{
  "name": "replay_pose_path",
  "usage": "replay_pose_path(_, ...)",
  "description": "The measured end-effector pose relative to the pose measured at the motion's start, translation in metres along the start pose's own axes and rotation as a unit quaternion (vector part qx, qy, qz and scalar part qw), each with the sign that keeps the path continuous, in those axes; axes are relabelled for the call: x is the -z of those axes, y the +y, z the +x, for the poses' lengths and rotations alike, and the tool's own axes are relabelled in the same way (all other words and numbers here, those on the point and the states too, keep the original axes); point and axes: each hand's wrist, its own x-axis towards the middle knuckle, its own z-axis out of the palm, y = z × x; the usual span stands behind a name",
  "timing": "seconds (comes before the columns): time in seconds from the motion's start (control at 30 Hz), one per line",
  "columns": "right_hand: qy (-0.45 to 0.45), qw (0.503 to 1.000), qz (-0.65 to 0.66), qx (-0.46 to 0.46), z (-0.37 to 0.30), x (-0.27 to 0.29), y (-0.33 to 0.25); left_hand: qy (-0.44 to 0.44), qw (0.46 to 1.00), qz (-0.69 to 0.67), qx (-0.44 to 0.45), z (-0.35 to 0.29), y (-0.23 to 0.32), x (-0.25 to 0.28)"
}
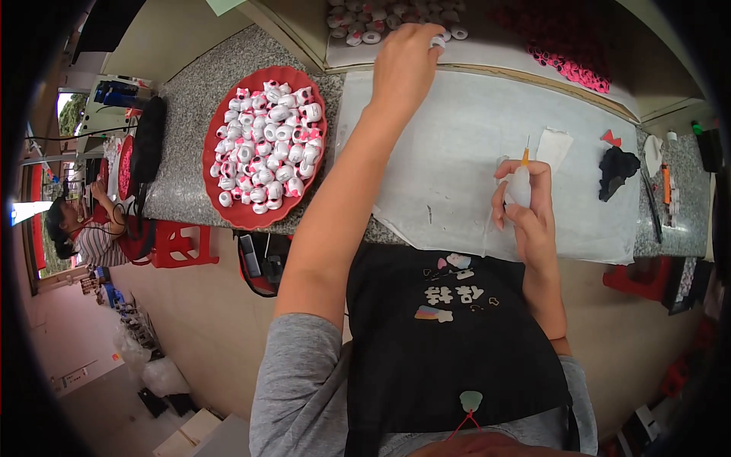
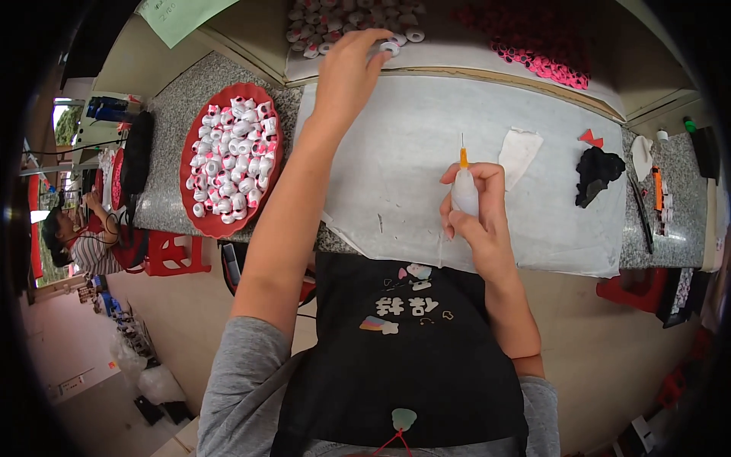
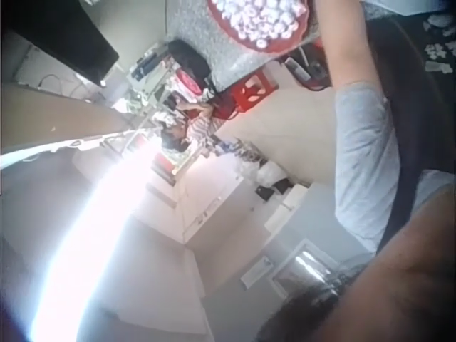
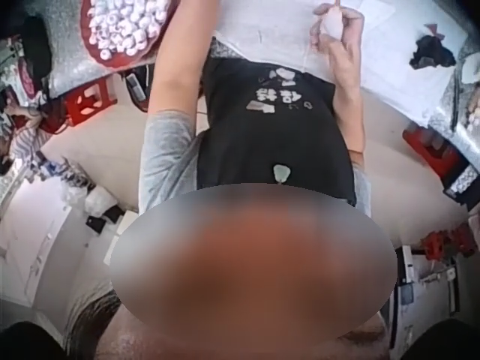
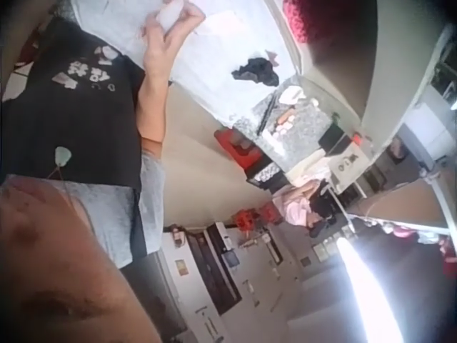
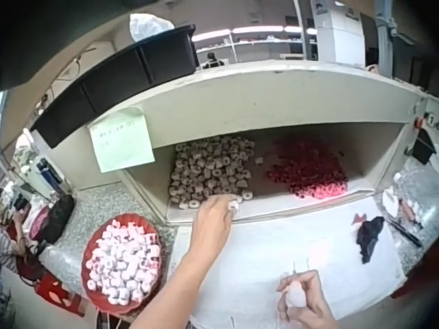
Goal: Applying glue to small toy components to assemble or finish them.
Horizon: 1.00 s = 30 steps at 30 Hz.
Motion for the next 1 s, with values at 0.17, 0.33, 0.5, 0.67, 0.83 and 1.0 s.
replay_pose_path(0.17, 0.018, 1.0, -0.02, 0.001, -0.01, 0.011, -0.009, -0.034, 0.999, 0.031, 0.027, 0.001, -0.008, -0.019)
replay_pose_path(0.33, 0.057, 0.996, -0.058, 0.029, -0.01, 0.017, -0.025, -0.068, 0.922, -0.34, 0.171, -0.032, 0.043, 0.029)
replay_pose_path(0.5, 0.119, 0.986, 0.022, 0.113, -0.007, 0.016, -0.025, -0.097, 0.831, -0.489, 0.245, -0.085, 0.068, 0.056)
replay_pose_path(0.67, 0.16, 0.969, 0.054, 0.182, -0.007, 0.001, -0.026, -0.03, 0.683, -0.663, 0.306, -0.118, 0.077, 0.055)
replay_pose_path(0.83, 0.073, 0.932, -0.159, 0.316, -0.016, -0.01, -0.027, -0.009, 0.678, -0.668, 0.308, -0.127, 0.08, 0.057)
replay_pose_path(1.0, 0.05, 0.908, -0.28, 0.306, -0.025, -0.029, -0.027, 0.013, 0.684, -0.659, 0.313, -0.131, 0.077, 0.061)
